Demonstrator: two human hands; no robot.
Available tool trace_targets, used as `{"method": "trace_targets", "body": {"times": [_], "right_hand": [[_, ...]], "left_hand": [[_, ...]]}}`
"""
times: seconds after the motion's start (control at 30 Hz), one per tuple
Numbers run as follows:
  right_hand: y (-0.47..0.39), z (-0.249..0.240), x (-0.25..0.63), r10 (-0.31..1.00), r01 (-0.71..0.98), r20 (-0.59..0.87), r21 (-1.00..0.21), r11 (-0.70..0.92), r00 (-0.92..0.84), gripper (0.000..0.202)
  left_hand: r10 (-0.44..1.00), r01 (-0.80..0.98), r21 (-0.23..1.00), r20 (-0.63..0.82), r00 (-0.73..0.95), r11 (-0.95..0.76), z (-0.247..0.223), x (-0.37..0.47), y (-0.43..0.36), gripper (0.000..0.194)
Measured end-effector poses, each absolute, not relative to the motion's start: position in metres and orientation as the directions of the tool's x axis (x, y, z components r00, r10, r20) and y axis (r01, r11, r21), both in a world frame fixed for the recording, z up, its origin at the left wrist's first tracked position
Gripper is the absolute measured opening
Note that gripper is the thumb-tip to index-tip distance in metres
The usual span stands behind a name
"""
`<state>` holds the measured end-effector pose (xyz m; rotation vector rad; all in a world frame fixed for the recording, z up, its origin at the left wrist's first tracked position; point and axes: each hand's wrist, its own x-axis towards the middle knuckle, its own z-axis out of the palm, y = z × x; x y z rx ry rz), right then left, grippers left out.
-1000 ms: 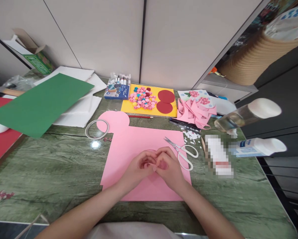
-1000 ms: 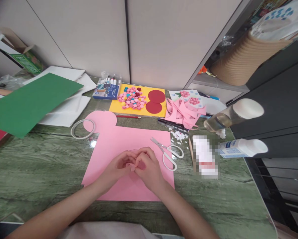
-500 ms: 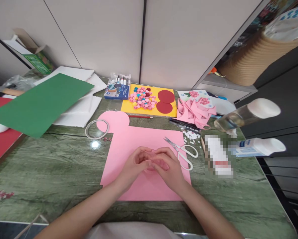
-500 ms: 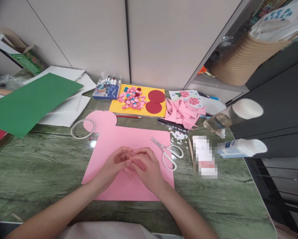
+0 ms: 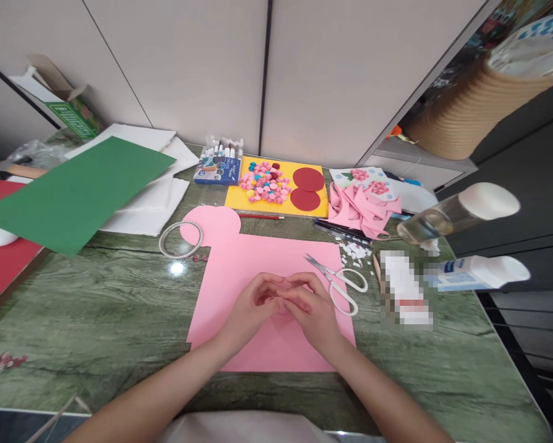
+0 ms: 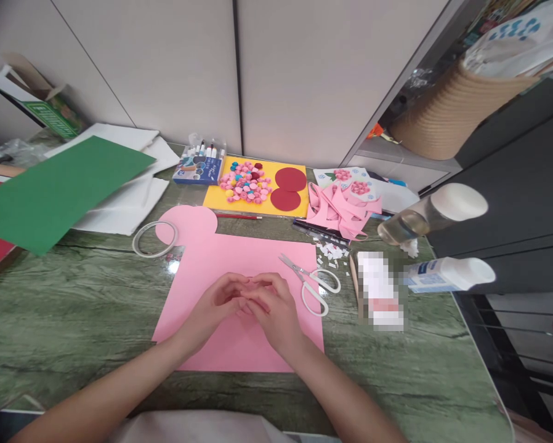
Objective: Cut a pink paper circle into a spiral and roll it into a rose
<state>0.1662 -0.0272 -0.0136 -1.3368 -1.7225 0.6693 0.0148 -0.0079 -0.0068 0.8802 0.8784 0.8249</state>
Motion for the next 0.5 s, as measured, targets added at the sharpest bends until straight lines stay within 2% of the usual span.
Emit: {"method": "trace_targets", "body": {"times": [0.2, 0.5], "right_hand": [[-0.0270, -0.0128, 0.1665, 0.979, 0.515, 0.193, -0.834, 0.197, -0.062, 0.017], [-0.0259, -0.0151, 0.1662, 0.975, 0.493, 0.203, -0.841, 0.222, -0.093, 0.021]], "left_hand": [[0.869, -0.215, 0.900, -0.265, 0.419, 0.379, -0.0058, 0.0157, -0.0088, 0.022], [0.863, -0.229, 0.906, -0.224, 0.454, 0.356, -0.0147, 0.0171, -0.0096, 0.025]]}}
